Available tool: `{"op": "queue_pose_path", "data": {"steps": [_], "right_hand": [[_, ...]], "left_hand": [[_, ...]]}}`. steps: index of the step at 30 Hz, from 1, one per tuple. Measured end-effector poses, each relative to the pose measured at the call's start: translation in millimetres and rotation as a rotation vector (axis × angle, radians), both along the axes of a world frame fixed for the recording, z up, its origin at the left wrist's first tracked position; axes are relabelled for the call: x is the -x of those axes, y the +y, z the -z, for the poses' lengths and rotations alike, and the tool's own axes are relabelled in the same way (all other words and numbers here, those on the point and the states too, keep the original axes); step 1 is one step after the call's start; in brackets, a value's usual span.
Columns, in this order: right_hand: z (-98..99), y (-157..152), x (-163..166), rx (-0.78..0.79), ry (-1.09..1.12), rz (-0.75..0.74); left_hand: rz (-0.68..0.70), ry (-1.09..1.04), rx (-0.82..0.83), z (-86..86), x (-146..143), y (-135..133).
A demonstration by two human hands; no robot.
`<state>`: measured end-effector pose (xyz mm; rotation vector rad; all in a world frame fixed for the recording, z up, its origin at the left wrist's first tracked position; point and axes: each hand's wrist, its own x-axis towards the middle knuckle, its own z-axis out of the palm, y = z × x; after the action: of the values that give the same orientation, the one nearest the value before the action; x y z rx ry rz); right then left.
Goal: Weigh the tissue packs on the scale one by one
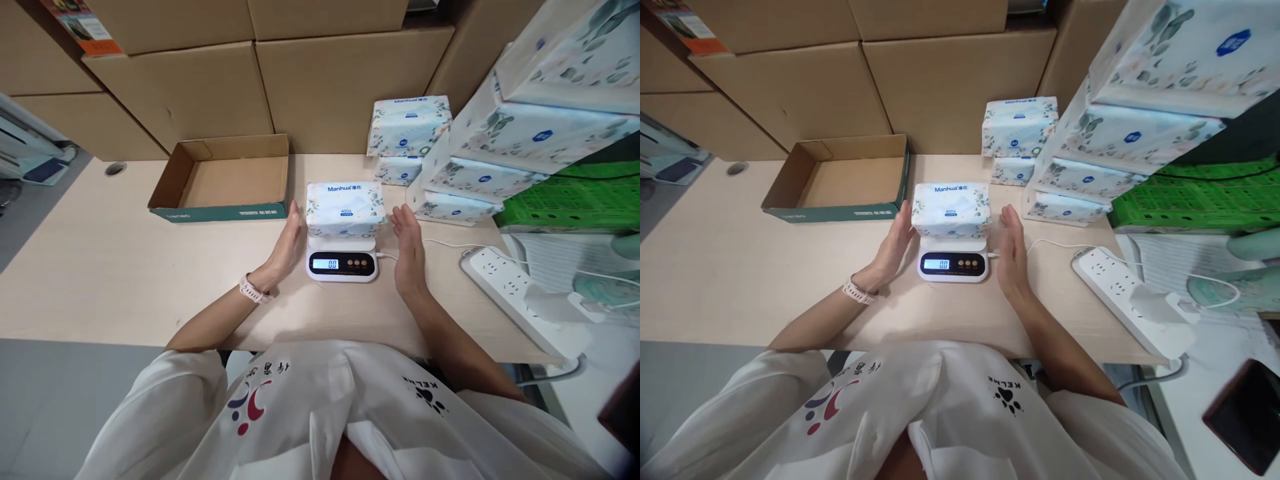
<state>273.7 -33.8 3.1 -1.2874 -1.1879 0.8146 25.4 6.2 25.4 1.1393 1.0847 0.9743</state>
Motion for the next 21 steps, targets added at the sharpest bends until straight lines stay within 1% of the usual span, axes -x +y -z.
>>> {"op": "queue_pose_path", "data": {"steps": [3, 5, 7, 9, 13, 21], "right_hand": [[2.9, -0.6, -3.9, 0.036, 0.093, 0.102], [3.0, 0.9, -4.9, 0.115, 0.156, 0.111], [3.0, 2.4, -4.2, 0.184, 0.200, 0.108], [3.4, 2.7, -2.9, 0.211, 0.219, 0.100], [4.2, -0.7, -1.6, 0.189, 0.196, 0.053], [4.3, -2.5, -2.7, 0.160, 0.192, 0.034]], "left_hand": [[-0.156, -0.045, 0.034, 10.8, 13.7, -7.7], [-0.187, -0.077, 0.037, 17.0, 20.3, -10.6], [-0.190, -0.097, 0.030, 21.3, 23.9, -11.6], [-0.176, -0.113, 0.030, 23.8, 25.6, -11.4], [-0.147, -0.146, 0.032, 25.7, 27.8, -10.2], [-0.166, -0.181, 0.044, 25.5, 30.5, -8.6]]}}
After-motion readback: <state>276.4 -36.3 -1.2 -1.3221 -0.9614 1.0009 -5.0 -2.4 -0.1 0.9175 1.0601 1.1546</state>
